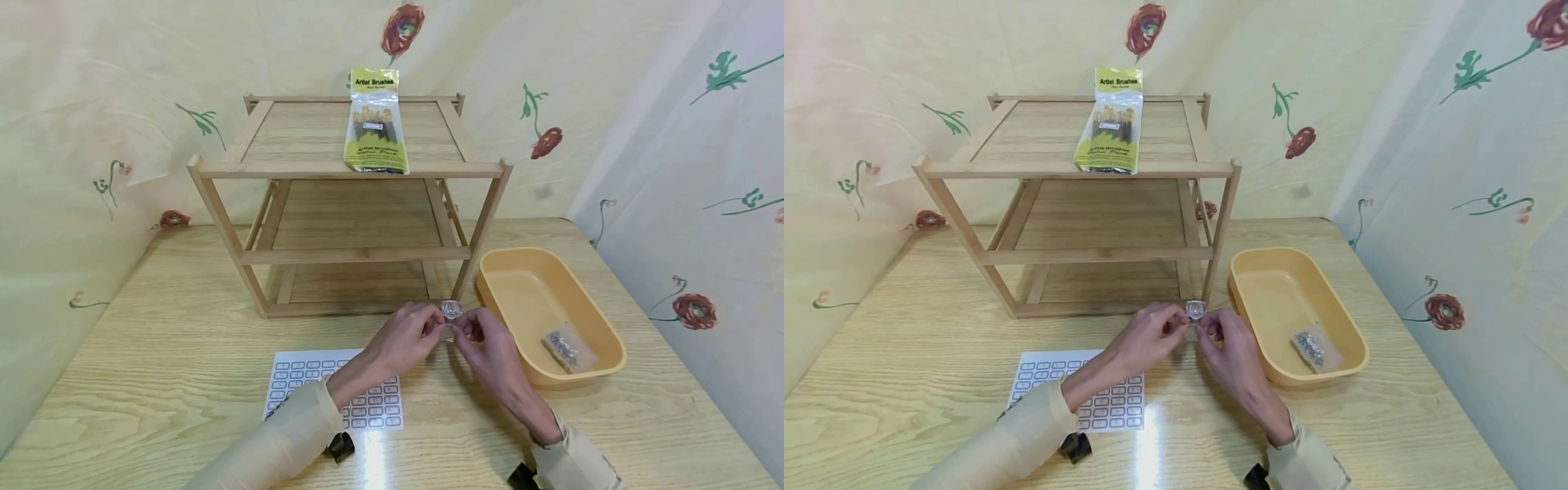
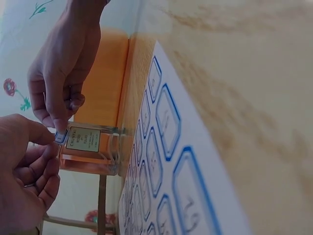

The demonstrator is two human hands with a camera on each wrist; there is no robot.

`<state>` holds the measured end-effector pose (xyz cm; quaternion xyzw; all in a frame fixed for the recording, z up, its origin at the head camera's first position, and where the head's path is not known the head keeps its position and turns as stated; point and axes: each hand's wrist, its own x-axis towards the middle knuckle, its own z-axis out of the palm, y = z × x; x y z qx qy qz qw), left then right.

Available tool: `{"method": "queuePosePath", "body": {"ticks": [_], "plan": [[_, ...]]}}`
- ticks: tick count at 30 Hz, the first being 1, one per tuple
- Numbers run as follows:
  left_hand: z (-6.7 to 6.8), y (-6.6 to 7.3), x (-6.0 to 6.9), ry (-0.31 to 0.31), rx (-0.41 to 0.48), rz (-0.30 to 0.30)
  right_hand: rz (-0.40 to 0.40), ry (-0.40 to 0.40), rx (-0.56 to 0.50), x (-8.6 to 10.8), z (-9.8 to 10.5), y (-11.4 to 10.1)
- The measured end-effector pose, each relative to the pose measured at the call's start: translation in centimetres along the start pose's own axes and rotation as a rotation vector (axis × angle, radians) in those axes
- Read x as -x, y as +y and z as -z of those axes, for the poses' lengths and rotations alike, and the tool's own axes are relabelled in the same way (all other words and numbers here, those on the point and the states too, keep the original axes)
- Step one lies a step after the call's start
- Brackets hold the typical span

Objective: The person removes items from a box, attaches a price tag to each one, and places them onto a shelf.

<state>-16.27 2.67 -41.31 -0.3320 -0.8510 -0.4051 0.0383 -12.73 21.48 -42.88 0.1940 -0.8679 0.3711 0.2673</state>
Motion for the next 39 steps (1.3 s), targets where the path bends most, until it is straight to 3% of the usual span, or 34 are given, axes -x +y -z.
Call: {"method": "queuePosePath", "body": {"ticks": [26,39], "plan": [[-0.02,0.49,0.57,0.040,0.019,0.035,-0.001,0.004,-0.014,-0.10,-0.12,0.18],[-0.13,0.63,0.82,0.071,0.016,0.043,-0.047,-0.012,-0.006,-0.10,0.05,0.07]]}}
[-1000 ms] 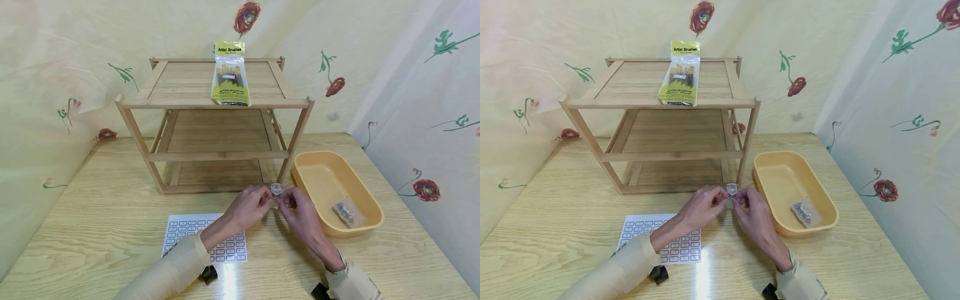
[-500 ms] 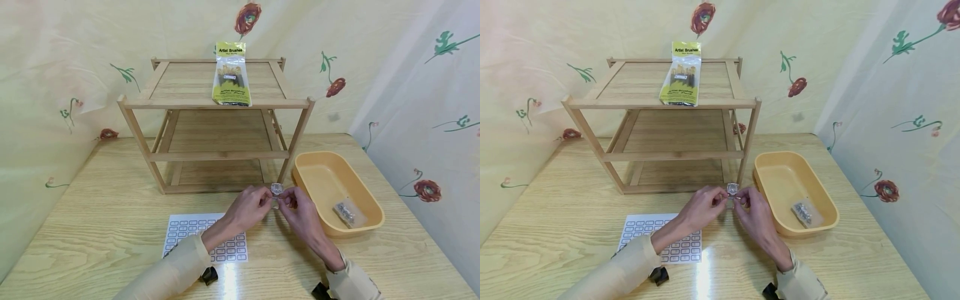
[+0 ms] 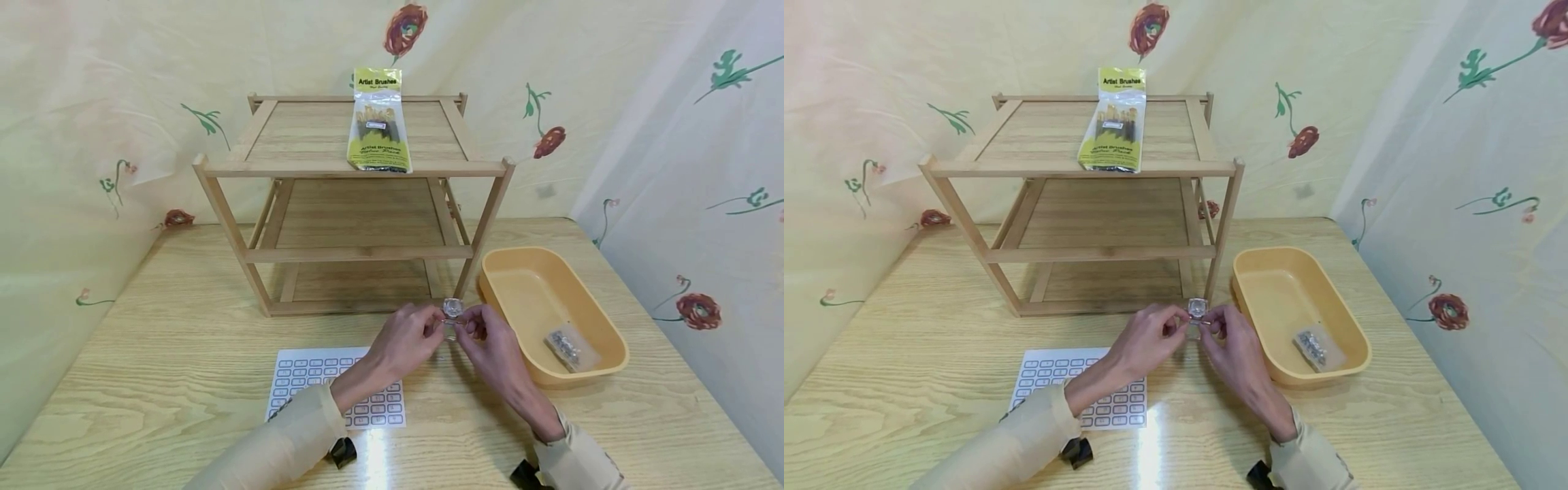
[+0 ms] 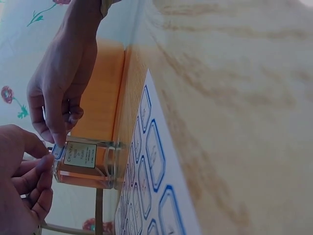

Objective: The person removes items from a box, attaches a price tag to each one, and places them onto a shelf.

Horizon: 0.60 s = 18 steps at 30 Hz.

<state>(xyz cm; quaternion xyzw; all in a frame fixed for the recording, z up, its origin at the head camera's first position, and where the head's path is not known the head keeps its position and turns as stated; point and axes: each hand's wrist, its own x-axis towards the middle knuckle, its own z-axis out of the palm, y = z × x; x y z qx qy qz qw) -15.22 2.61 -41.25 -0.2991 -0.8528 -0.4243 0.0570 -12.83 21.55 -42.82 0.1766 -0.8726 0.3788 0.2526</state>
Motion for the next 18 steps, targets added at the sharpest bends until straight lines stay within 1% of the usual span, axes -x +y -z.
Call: {"method": "queuePosePath", "body": {"ticks": [3,7,12,18], "plan": [[0.07,0.02,-0.07,0.003,-0.002,0.015,0.005,-0.002,-0.010,-0.02,0.08,0.04],[0.01,-0.05,-0.33,0.018,-0.041,0.019,0.016,-0.003,-0.020,-0.04,0.12,0.09],[-0.23,-0.28,-0.61,0.030,-0.087,0.009,0.007,-0.007,-0.015,-0.02,0.16,0.06],[-0.41,-0.46,-0.78,0.047,-0.100,-0.010,-0.006,-0.014,-0.006,0.01,0.21,0.06]]}}
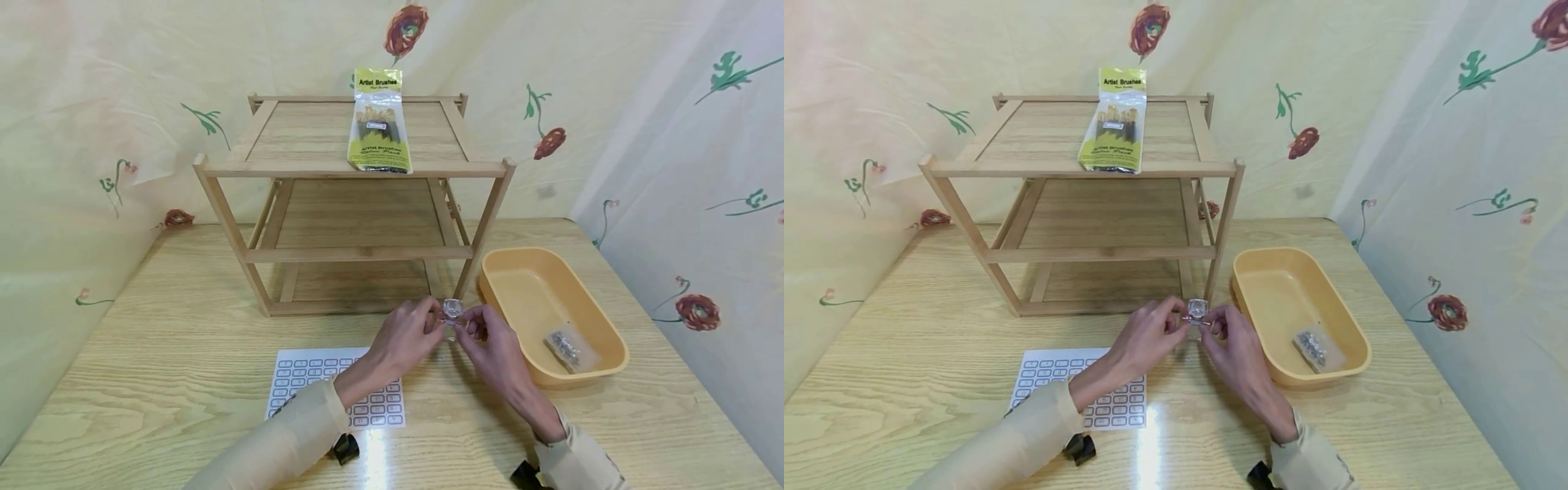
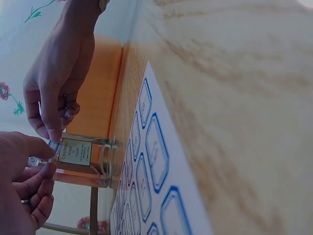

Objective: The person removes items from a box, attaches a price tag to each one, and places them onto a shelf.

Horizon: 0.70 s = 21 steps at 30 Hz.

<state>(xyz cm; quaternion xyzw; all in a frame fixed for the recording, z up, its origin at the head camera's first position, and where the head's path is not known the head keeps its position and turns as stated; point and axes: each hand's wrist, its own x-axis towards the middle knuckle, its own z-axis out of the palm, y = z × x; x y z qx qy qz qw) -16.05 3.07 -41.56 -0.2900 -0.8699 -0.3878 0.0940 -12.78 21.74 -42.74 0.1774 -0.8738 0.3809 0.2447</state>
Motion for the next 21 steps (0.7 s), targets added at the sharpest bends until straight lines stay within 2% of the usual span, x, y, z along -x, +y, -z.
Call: {"method": "queuePosePath", "body": {"ticks": [16,21], "plan": [[-0.07,-0.05,-0.01,-0.007,-0.017,0.007,-0.032,-0.001,-0.014,0.38,0.26,0.10],[0.00,-0.07,0.15,-0.003,-0.021,0.031,-0.028,0.004,-0.002,0.47,0.21,0.06]]}}
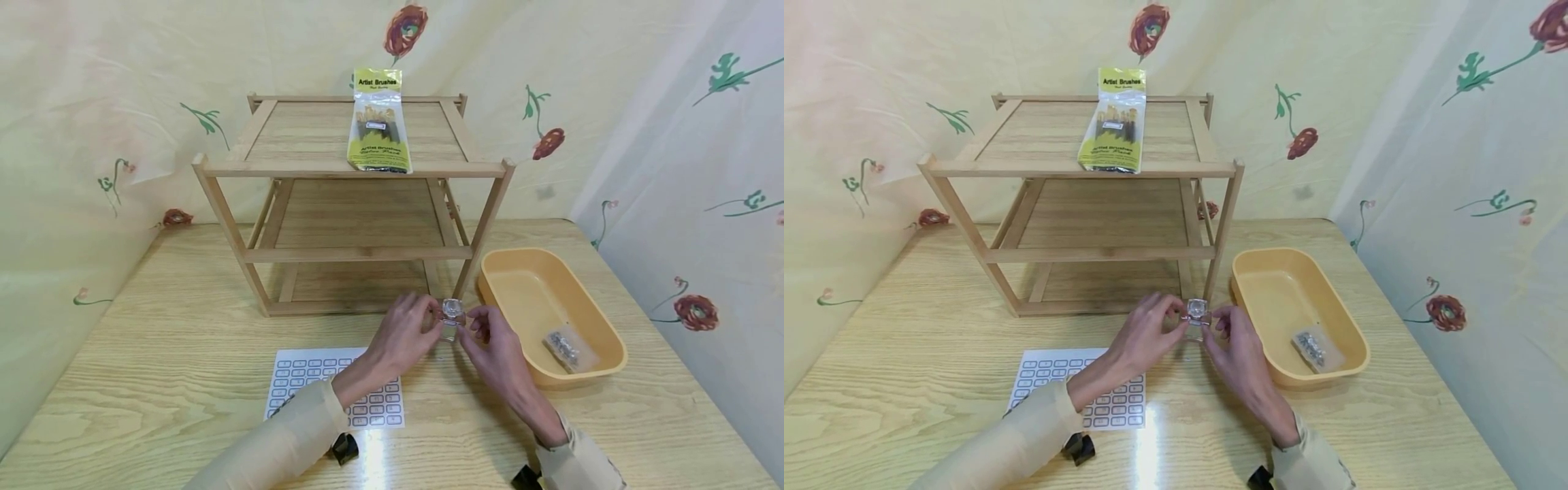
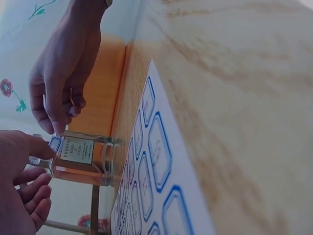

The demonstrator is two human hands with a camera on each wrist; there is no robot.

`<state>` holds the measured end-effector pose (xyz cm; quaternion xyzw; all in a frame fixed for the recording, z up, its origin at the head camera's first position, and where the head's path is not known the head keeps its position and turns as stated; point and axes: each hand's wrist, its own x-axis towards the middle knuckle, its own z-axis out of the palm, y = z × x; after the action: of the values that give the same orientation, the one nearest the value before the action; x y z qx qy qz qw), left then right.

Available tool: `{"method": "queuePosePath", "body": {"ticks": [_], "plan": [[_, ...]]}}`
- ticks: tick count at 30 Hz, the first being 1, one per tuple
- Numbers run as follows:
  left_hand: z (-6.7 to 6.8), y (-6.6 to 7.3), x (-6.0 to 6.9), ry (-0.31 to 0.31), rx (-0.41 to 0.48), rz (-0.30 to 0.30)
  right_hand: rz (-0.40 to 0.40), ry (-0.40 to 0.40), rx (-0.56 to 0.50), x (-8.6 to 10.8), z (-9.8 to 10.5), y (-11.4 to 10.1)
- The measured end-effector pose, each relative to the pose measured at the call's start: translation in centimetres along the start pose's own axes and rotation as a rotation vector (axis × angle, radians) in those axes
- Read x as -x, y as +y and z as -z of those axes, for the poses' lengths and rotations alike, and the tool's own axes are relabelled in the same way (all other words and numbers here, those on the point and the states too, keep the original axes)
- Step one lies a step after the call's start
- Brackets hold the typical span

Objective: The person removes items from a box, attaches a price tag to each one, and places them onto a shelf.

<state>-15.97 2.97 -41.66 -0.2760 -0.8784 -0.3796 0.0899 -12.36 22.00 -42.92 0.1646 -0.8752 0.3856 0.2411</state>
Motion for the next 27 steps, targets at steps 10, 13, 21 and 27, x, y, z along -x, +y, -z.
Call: {"method": "queuePosePath", "body": {"ticks": [10,13,21,27], "plan": [[0.1,-1.0,0.1,-0.097,0.116,0.033,-0.047,-0.066,-0.095,0.2,-0.5,0.6],[0.0,-1.3,0.0,-0.133,0.160,0.043,-0.071,-0.098,-0.152,0.2,-0.7,0.8],[-0.5,-1.9,-0.5,-0.155,0.311,0.048,-0.099,-0.135,-0.230,0.3,-1.1,1.7],[-0.5,-1.9,-0.5,-0.161,0.304,0.049,-0.108,-0.135,-0.260,0.4,-1.3,2.3]]}}
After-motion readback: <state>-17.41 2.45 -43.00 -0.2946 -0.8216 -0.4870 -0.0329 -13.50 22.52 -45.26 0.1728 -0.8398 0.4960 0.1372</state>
